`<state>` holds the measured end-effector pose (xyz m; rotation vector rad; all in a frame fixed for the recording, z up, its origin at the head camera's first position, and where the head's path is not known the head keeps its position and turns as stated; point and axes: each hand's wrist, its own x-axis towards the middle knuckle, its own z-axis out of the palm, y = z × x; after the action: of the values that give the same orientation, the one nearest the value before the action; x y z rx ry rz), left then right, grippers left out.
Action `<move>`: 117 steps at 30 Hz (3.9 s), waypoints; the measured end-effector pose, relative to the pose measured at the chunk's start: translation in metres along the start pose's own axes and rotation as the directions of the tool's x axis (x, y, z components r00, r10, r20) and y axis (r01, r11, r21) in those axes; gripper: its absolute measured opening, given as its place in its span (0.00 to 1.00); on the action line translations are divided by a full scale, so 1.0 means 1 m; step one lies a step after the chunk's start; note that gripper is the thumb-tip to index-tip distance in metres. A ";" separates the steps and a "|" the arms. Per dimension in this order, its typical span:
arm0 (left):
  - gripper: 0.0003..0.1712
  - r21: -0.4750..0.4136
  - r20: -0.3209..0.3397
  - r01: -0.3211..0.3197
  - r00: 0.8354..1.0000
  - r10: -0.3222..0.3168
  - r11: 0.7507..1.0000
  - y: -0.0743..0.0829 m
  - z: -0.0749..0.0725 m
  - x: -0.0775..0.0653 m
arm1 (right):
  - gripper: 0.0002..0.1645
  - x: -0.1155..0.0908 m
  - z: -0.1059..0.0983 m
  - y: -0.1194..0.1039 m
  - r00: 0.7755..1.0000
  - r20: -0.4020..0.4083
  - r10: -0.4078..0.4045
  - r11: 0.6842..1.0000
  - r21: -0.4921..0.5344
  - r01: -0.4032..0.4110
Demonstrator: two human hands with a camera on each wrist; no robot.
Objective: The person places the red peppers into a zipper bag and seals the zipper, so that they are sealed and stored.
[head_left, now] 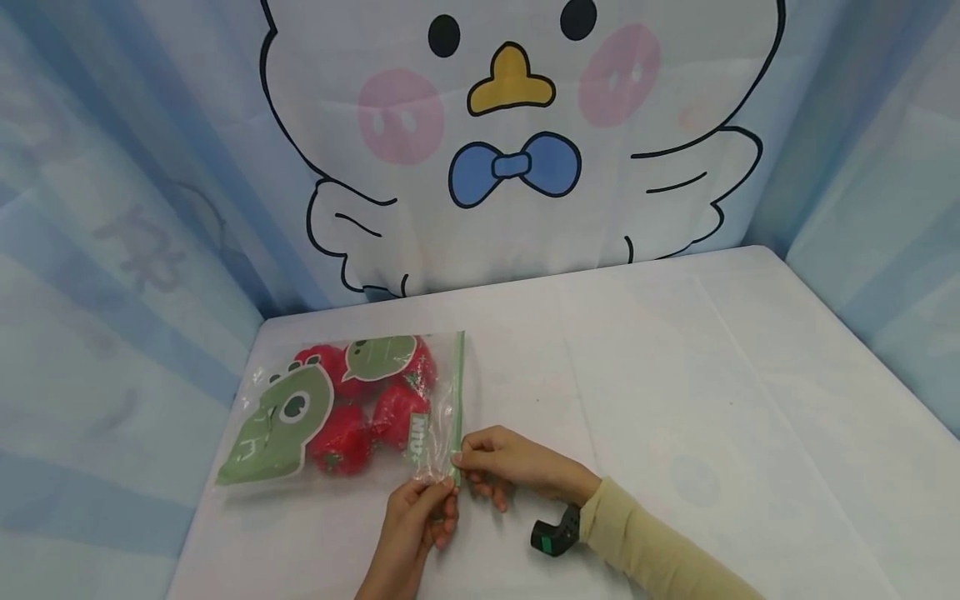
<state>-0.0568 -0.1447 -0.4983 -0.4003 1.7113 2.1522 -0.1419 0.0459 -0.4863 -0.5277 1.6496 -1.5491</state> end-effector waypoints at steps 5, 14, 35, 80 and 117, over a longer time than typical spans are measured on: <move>0.09 -0.008 -0.003 -0.008 1.000 0.008 1.000 0.000 0.000 0.000 | 0.17 0.003 -0.002 -0.003 1.000 -0.014 -0.004 1.000 -0.021 0.004; 0.09 -0.010 0.015 -0.008 1.000 0.008 1.000 0.000 0.000 -0.001 | 0.18 0.010 -0.009 -0.002 0.998 -0.055 -0.015 0.999 -0.052 0.012; 0.10 -0.001 0.035 -0.011 0.999 0.011 1.000 0.000 -0.001 -0.001 | 0.18 0.028 -0.027 -0.006 0.993 -0.117 -0.008 1.000 -0.024 0.005; 0.10 0.002 0.016 0.002 1.000 -0.002 1.000 -0.001 -0.002 0.001 | 0.18 0.054 -0.057 -0.024 0.984 -0.175 0.026 0.999 -0.036 -0.033; 0.08 0.038 0.095 -0.062 0.994 0.058 0.997 -0.001 0.001 -0.006 | 0.17 0.053 -0.112 -0.028 0.938 -0.338 0.073 0.997 0.026 -0.068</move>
<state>-0.0514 -0.1444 -0.4962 -0.2353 1.7320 2.1383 -0.2661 0.0715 -0.4804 -0.1958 1.8894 -1.6659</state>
